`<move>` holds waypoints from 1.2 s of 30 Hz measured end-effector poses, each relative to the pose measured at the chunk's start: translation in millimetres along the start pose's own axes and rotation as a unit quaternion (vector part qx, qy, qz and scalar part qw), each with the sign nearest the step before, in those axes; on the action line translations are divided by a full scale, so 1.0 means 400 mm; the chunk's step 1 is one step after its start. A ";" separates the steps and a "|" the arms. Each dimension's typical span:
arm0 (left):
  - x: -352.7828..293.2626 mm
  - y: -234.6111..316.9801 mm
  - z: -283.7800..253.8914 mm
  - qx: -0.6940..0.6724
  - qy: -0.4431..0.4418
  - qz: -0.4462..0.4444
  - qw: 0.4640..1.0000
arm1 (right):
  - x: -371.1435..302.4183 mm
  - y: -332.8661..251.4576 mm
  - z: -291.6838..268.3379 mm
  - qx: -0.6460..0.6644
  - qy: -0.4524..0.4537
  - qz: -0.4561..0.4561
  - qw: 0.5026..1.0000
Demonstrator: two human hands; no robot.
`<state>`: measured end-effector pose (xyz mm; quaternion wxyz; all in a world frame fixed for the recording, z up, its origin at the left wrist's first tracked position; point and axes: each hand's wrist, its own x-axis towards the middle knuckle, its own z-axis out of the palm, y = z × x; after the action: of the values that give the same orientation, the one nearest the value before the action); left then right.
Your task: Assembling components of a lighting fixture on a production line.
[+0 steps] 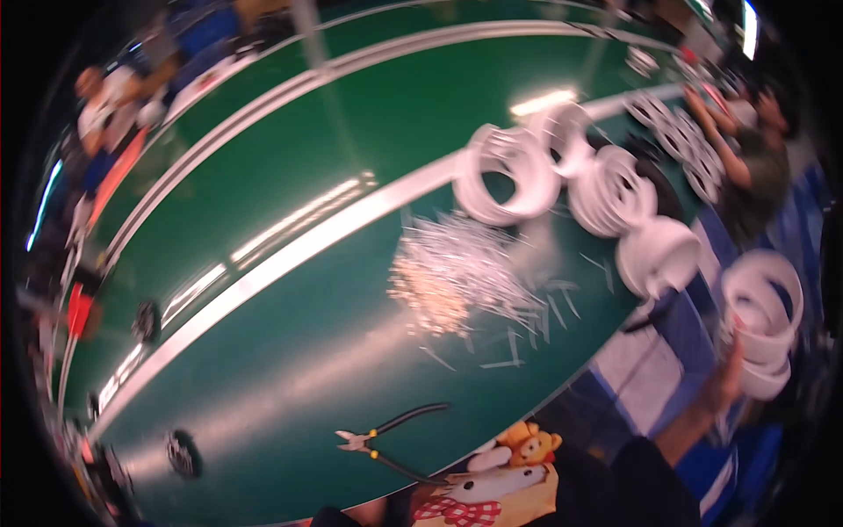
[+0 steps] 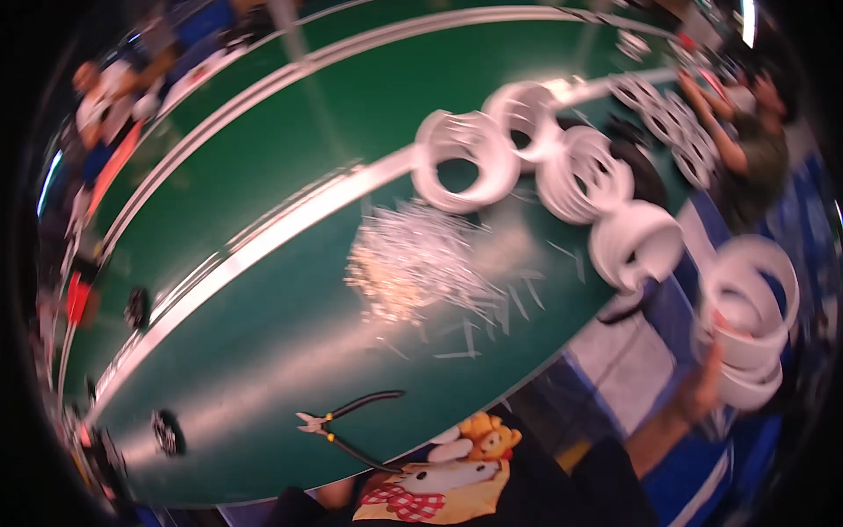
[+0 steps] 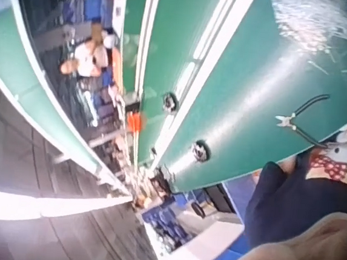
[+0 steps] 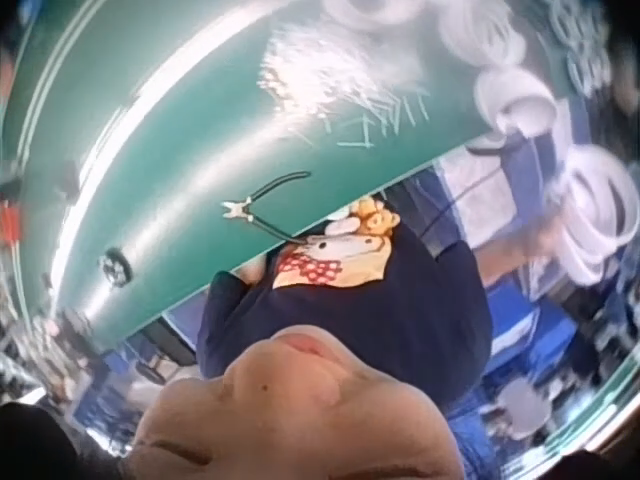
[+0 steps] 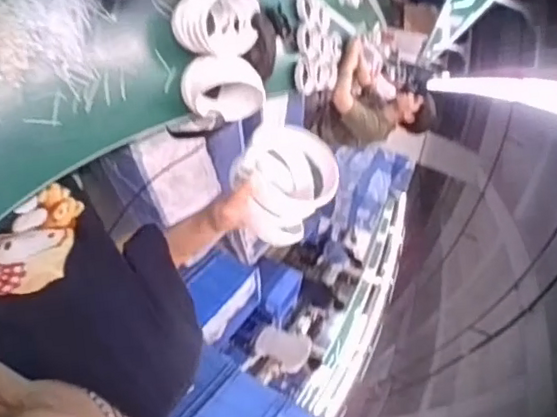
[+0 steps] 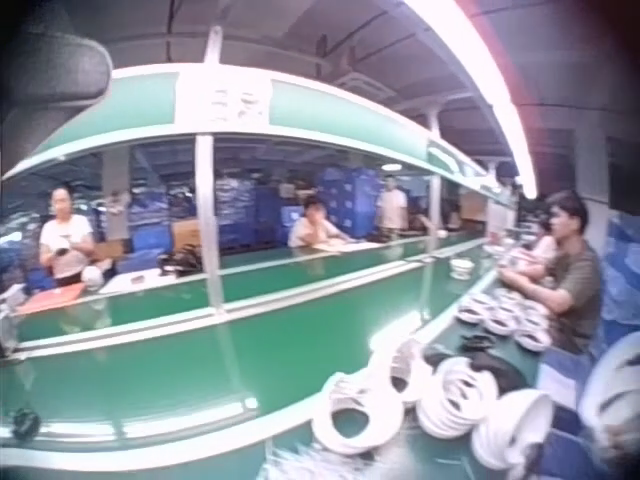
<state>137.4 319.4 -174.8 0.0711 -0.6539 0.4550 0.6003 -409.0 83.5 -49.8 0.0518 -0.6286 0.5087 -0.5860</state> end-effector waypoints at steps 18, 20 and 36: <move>0.070 0.041 -0.042 -0.017 -0.007 0.065 0.998 | 0.156 -0.016 0.619 0.801 -0.020 0.293 0.521; 0.071 0.040 -0.049 -0.044 0.064 0.056 0.995 | 0.116 0.014 0.621 0.780 -0.049 0.285 0.555; 0.116 0.149 -0.022 -0.175 0.357 0.048 0.916 | 0.062 0.116 0.440 0.492 0.198 0.429 0.731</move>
<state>96.9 255.7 -185.0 -0.2402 -0.8041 0.3682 0.4002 -302.1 -49.7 -117.8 0.4974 -0.0999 0.3637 -0.7812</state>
